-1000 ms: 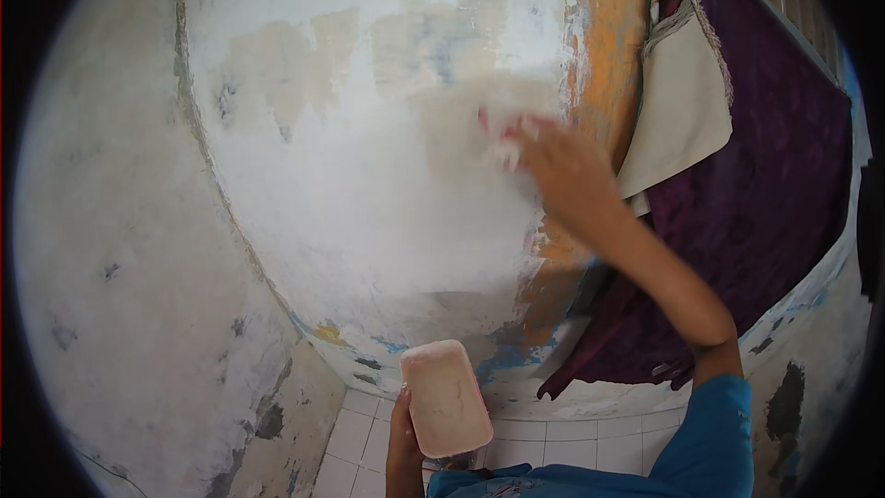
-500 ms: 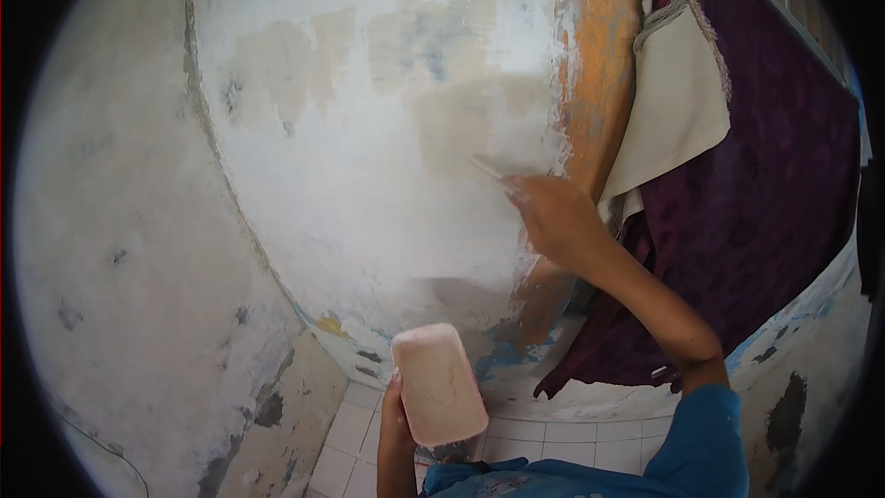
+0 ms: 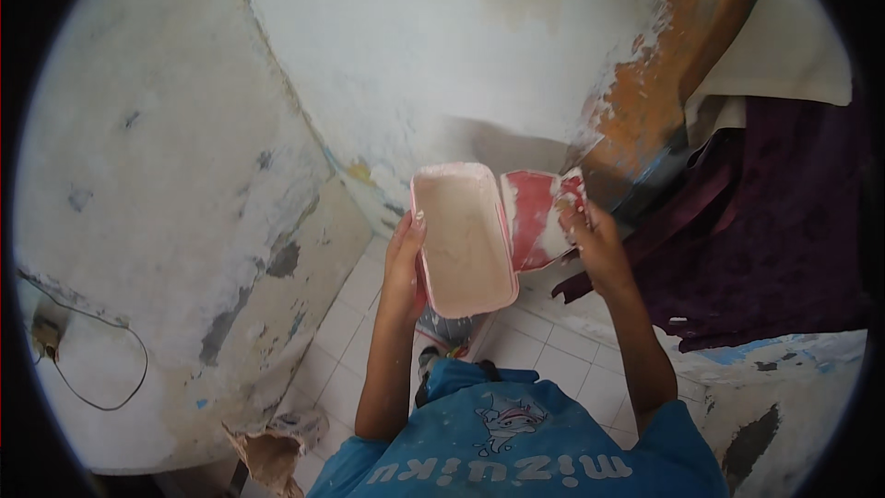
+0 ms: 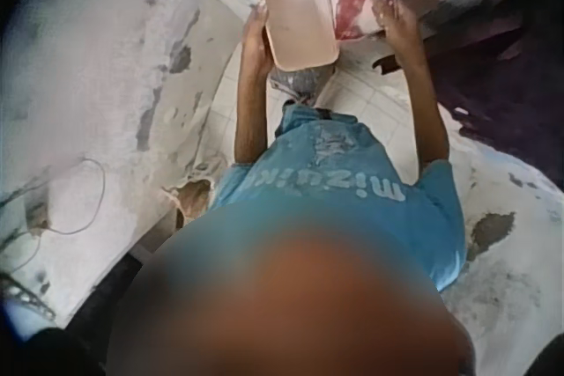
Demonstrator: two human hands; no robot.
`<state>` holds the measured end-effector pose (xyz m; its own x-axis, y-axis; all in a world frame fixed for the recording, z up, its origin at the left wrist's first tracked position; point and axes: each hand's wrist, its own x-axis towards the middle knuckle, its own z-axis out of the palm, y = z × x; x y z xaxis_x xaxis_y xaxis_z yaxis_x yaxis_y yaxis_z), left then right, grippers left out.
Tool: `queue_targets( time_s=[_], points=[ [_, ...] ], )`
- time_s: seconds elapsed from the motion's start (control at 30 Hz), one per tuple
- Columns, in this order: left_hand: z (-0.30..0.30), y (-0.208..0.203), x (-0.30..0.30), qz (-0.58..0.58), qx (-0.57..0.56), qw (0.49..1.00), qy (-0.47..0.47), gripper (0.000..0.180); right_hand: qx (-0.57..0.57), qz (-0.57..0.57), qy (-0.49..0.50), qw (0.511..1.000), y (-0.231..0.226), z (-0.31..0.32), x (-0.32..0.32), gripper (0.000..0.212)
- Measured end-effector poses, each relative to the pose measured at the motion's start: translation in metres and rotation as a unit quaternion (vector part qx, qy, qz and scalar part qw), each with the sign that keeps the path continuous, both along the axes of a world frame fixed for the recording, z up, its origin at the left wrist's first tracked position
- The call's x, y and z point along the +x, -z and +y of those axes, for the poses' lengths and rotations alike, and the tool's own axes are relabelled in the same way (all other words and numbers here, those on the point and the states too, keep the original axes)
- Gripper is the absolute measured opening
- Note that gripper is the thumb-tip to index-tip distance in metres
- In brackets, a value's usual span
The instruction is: The person applies wall filler from a putty container to damaged spots on a room wall using a scraper.
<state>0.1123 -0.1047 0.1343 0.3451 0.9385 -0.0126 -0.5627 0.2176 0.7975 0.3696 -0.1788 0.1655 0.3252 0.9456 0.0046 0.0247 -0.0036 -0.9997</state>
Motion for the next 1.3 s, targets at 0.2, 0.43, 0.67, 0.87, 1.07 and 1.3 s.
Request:
queue_targets(
  time_s=[0.2, 0.43, 0.67, 0.87, 1.07, 1.3],
  points=[
    [-0.009, 0.017, 0.001, 0.014, -0.051, 0.998, 0.033, 0.056, 0.105, -0.162, -0.042, 0.980, -0.024, -0.009, 0.016, 0.018],
    [-0.003, 0.002, -0.001, 0.041, -0.100, 0.991, 0.077, 0.059, 0.291, -0.610, -0.229, 0.701, -0.028, -0.016, 0.014, 0.044],
    [0.006, 0.008, -0.014, 0.097, -0.076, 0.990, 0.071, 0.062, 0.289, -0.602, -0.255, 0.699, -0.031, -0.021, 0.056, 0.039],
    [0.001, 0.000, -0.006, 0.209, 0.043, 0.975, 0.060, 0.067, 0.126, -0.475, -0.151, 0.858, -0.052, -0.012, 0.043, 0.024],
    [-0.006, -0.010, 0.011, 0.343, 0.121, 0.931, 0.043, 0.071, 0.099, -0.497, -0.127, 0.853, -0.053, 0.013, 0.030, 0.026],
    [-0.009, -0.008, 0.016, 0.399, 0.105, 0.910, 0.037, 0.081, 0.017, -0.505, -0.193, 0.841, -0.040, 0.028, 0.020, 0.023]
  ],
)
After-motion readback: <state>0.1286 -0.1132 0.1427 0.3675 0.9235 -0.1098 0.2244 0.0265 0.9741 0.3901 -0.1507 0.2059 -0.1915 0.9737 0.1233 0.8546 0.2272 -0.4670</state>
